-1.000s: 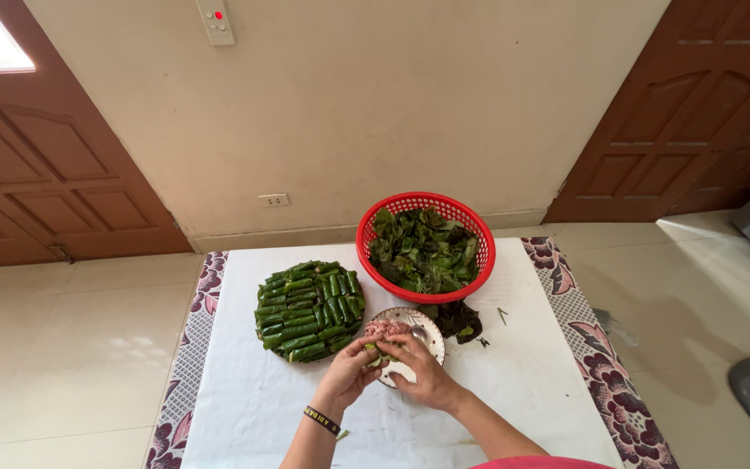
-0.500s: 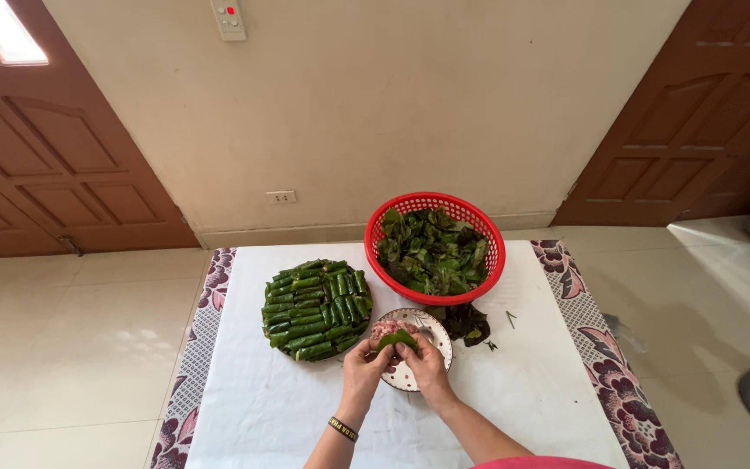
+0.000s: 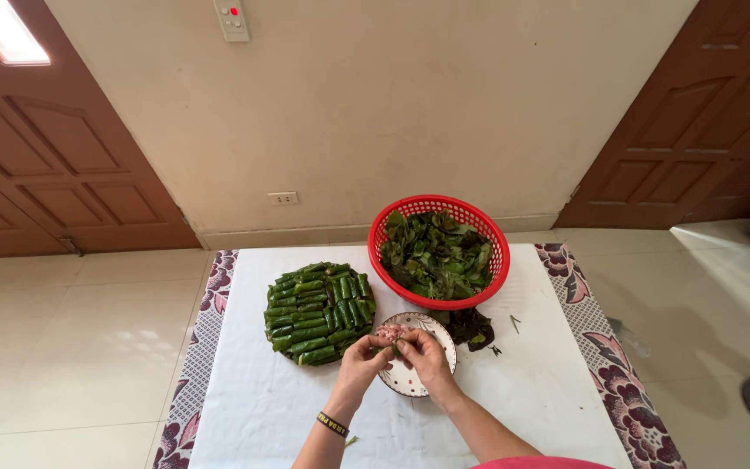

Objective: The person wraps minced meat filling in green leaves and places the completed rolls onto a plate.

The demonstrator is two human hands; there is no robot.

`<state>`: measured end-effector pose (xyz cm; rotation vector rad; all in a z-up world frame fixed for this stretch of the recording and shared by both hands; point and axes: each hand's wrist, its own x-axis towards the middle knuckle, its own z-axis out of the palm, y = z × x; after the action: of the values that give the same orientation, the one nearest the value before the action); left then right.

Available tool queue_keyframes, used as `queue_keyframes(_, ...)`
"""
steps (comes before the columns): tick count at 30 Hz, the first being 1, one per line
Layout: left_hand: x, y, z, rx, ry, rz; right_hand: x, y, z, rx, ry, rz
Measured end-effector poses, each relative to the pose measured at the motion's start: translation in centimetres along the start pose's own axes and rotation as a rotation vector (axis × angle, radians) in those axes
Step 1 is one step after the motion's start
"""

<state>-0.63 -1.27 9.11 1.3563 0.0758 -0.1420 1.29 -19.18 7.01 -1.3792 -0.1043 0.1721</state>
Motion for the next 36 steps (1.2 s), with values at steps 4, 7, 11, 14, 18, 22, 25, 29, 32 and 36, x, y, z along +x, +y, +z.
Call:
queue_keyframes(4,0.9,0.1,-1.3,-0.055,-0.081,-0.039,0.1,-0.4,0.6,-0.060,-0.108,-0.148)
queue_keyframes(7,1.6,-0.1,-2.1,-0.021,-0.159,-0.044,0.5,-1.0,1.2,0.050,-0.076,-0.081)
queue_keyframes(11,2.6,0.8,-3.0,0.203,-0.264,0.054,0.2,-1.4,1.8,-0.007,-0.132,-0.231)
queue_keyframes(14,4.4,2.5,-4.3,0.426,-0.251,0.000,0.5,-1.2,1.5,-0.038,-0.149,-0.218)
queue_keyframes(18,9.9,5.1,-7.6,0.817,0.048,0.138,0.9,0.0,-0.2,-0.172,-0.033,-0.207)
queue_keyframes(22,14.6,5.5,-10.0,0.954,0.204,0.375,0.6,1.3,-1.7,-0.132,-0.035,-0.150)
queue_keyframes(25,17.3,4.8,-11.1,1.131,0.186,0.389,0.9,2.3,-2.5,-0.147,0.012,-0.106)
queue_keyframes(29,19.4,3.1,-12.6,1.272,0.157,0.582,0.9,3.2,-4.0,-0.144,0.018,-0.082)
queue_keyframes(32,19.7,2.2,-13.4,1.308,0.098,0.657,1.1,3.8,-4.2,-0.163,0.022,-0.114)
queue_keyframes(36,18.6,1.8,-13.4,1.326,0.111,0.621,1.0,3.9,-3.7,-0.142,-0.008,-0.101)
